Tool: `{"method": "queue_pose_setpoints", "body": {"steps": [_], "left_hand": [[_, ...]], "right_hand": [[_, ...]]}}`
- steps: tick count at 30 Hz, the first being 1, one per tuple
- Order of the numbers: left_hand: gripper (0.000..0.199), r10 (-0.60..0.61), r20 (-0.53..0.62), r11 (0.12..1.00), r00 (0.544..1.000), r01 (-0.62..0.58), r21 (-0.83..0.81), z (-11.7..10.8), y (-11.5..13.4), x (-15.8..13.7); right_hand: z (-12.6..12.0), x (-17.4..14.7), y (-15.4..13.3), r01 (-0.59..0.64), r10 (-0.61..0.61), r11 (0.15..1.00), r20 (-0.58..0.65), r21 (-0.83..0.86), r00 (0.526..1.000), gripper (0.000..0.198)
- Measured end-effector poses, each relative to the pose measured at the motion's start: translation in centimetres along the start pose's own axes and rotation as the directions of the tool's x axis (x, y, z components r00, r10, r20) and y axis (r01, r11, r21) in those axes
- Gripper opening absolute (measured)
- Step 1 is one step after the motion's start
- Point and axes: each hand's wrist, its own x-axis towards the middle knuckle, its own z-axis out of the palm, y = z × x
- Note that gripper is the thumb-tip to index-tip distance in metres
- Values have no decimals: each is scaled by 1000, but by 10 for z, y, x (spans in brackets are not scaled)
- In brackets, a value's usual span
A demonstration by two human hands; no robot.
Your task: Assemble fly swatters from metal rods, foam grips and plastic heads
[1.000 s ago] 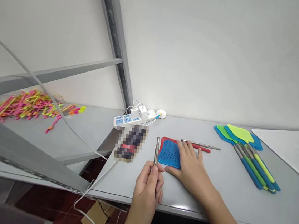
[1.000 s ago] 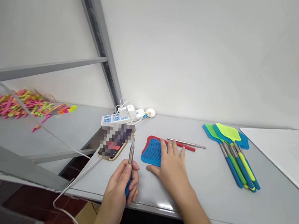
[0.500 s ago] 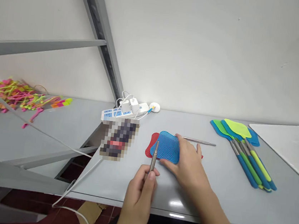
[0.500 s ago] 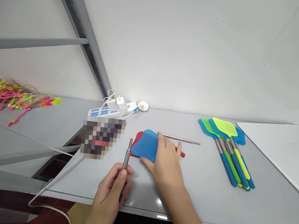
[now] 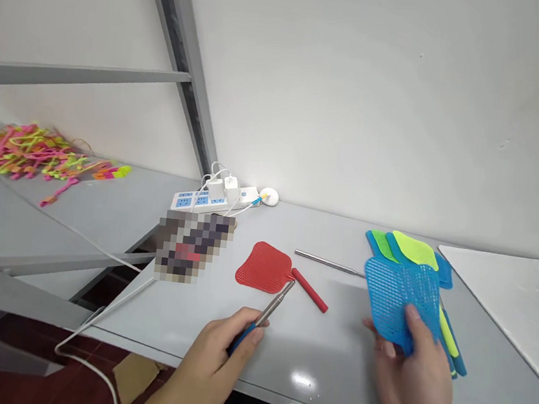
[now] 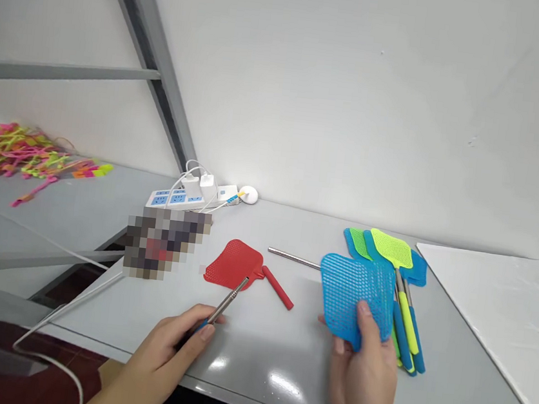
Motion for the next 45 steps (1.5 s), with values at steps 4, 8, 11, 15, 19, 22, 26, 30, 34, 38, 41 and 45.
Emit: {"method": "queue_pose_setpoints", "body": {"steps": [4, 8, 11, 15, 19, 22, 26, 30, 34, 38, 41, 45], "left_hand": [[21, 83, 13, 995, 996, -84, 56, 2, 0, -2], [21, 135, 69, 987, 988, -141, 83, 2, 4, -4], [22, 195, 106, 972, 975, -207, 111, 3, 5, -5], [25, 260, 132, 946, 957, -280, 164, 4, 5, -3], [26, 285, 153, 931, 946, -311, 190, 4, 7, -2], [27, 312, 148, 917, 938, -339, 209, 4, 8, -2], [28, 306, 171, 904, 936, -342, 257, 5, 6, -3], [28, 309, 183, 890, 933, -351, 289, 5, 3, -4], [29, 305, 195, 887, 932, -353, 299, 6, 2, -3], [28, 316, 207, 873, 926, -370, 318, 7, 1, -3], [28, 330, 208, 864, 921, -383, 327, 7, 0, -3], [29, 358, 194, 855, 913, -404, 324, 7, 0, -3]], "right_hand": [[-3, -6, 1, -23, 23, 985, 2, 172, 1000, 20], [1, -19, 7, -82, 49, 965, 138, 248, 989, 27], [0, -29, 18, -138, 98, 970, 193, 202, 976, 26], [-4, -38, 31, -111, 83, 987, 219, 118, 972, 26], [0, -45, 30, -30, 0, 991, 219, 134, 976, 25], [3, -48, 28, -57, 19, 990, 277, 129, 961, 25], [0, -50, 33, -108, 81, 993, 402, 44, 912, 31], [-5, -51, 37, -72, 74, 997, 438, -21, 896, 33], [-6, -51, 36, -77, 95, 995, 430, -58, 898, 36], [-5, -52, 34, -106, 99, 994, 390, -3, 915, 34], [-5, -52, 34, -100, 104, 994, 427, -33, 898, 34], [-7, -51, 35, -91, 102, 995, 454, -45, 885, 34]]}}
